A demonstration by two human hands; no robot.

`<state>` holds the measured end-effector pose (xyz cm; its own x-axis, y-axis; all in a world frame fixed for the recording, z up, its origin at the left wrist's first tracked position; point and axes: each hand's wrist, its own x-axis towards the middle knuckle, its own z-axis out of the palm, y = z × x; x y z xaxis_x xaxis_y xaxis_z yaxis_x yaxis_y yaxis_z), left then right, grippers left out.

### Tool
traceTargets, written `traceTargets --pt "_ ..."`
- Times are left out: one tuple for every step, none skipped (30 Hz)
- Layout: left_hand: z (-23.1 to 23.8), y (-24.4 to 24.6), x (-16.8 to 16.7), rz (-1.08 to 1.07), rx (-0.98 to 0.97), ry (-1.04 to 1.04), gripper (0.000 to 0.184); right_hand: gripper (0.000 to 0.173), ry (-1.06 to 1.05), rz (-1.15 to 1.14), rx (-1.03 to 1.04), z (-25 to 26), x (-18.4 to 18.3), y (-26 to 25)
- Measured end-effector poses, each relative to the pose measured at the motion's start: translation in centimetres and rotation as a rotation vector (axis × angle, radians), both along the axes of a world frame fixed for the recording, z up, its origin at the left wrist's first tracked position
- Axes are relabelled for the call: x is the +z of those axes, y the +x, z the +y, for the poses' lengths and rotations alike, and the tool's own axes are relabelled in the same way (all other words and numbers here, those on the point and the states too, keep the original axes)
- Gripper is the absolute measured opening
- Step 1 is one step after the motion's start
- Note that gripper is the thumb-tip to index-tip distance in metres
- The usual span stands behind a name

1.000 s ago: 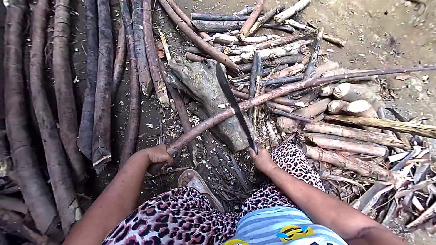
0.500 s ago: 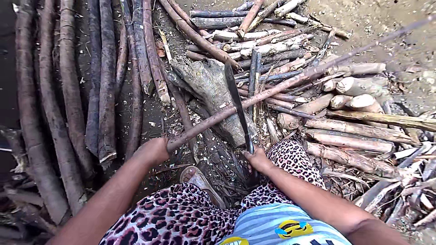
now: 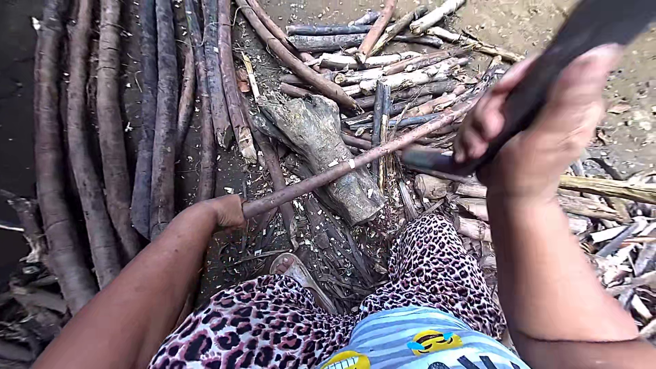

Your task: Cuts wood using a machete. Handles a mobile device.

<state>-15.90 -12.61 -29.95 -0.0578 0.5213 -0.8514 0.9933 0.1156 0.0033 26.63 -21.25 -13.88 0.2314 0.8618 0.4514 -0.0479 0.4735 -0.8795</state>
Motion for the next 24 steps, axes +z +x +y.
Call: traceTargets --pt "0.2 0.1 0.1 0.011 -0.012 -0.006 0.022 0.048 0.098 0.036 -0.044 1.0 0.7 -0.2" --pt "0.3 0.0 0.1 0.017 -0.019 -0.003 0.023 0.048 0.123 0.052 -0.078 1.4 0.2 -0.7" --pt "0.4 0.0 0.1 0.017 -0.019 -0.003 0.022 0.049 0.054 0.02 -0.099 0.9 -1.8 -1.4" --pt "0.5 0.0 0.1 0.012 -0.016 -0.006 0.021 0.053 -0.114 -0.059 -0.102 -0.8 -5.4 -2.4" --pt "0.7 -0.1 0.0 0.003 -0.007 -0.01 0.019 0.055 -0.357 -0.164 -0.064 -3.3 -10.2 -3.5" --pt "0.9 -0.2 0.1 -0.001 -0.007 -0.03 0.017 0.053 -0.632 -0.261 0.022 -5.8 -15.3 -4.4" --pt "1.1 -0.4 0.2 -0.003 -0.017 -0.047 0.015 0.05 -0.891 -0.298 0.131 -7.8 -19.0 -5.1" --pt "1.4 -0.5 0.5 0.002 -0.033 -0.06 0.015 0.046 -1.121 -0.3 0.222 -8.5 -21.1 -5.8" --pt "1.7 -0.6 0.9 0.001 -0.041 -0.038 0.017 0.045 -1.278 -0.228 0.296 -8.6 -21.6 -6.3" --pt "1.5 -0.5 1.0 0.022 -0.077 -0.003 0.02 0.047 -1.379 -0.08 0.358 -8.8 -21.3 -6.6" --pt "1.2 -0.2 1.1 0.069 -0.131 0.071 0.025 0.052 -1.429 0.122 0.408 -8.7 -20.7 -6.6" --pt "0.9 0.6 1.6 0.112 -0.167 0.193 0.034 0.056 -1.437 0.324 0.443 -8.1 -19.9 -6.4" --pt "0.1 1.6 2.2 0.139 -0.172 0.324 0.039 0.059 -1.424 0.471 0.465 -7.6 -19.0 -6.2" --pt "-1.3 2.5 2.3 0.15 -0.173 0.451 0.041 0.058 -1.413 0.534 0.457 -7.3 -18.5 -6.1" --pt "-2.7 3.2 2.0 0.151 -0.175 0.535 0.043 0.053 -1.408 0.509 0.418 -7.2 -18.3 -6.0" --pt "-3.8 3.5 1.4 0.155 -0.187 0.569 0.043 0.047 -1.392 0.415 0.369 -7.1 -18.4 -5.8" --pt "-4.5 3.6 1.0 0.174 -0.211 0.548 0.043 0.04 -1.362 0.285 0.318 -7.2 -18.5 -5.6" --pt "-4.7 3.7 1.2 0.192 -0.239 0.502 0.043 0.035 -1.327 0.164 0.281 -7.2 -18.6 -5.3" --pt "-4.7 3.8 1.7 0.211 -0.257 0.45 0.043 0.031 -1.294 0.075 0.258 -7.3 -18.5 -5.0" --pt "-4.5 3.6 2.4 0.223 -0.28 0.405 0.043 0.028 -1.267 0.028 0.252 -7.4 -18.1 -4.6" --pt "-4.3 3.2 2.9 0.217 -0.306 0.354 0.045 0.026 -1.245 0.006 0.255 -7.5 -17.6 -4.3" --pt "-4.1 2.5 3.2 0.192 -0.338 0.299 0.046 0.025 -1.215 -0.001 0.253 -7.5 -16.9 -4.0" --pt "-3.9 1.8 3.3 0.148 -0.357 0.248 0.046 0.024 -1.165 -0.002 0.243 -7.4 -16.0 -3.7" --pt "-3.6 1.2 3.1 0.101 -0.361 0.199 0.044 0.025 -1.1 -0.002 0.229 -7.2 -14.9 -3.3"
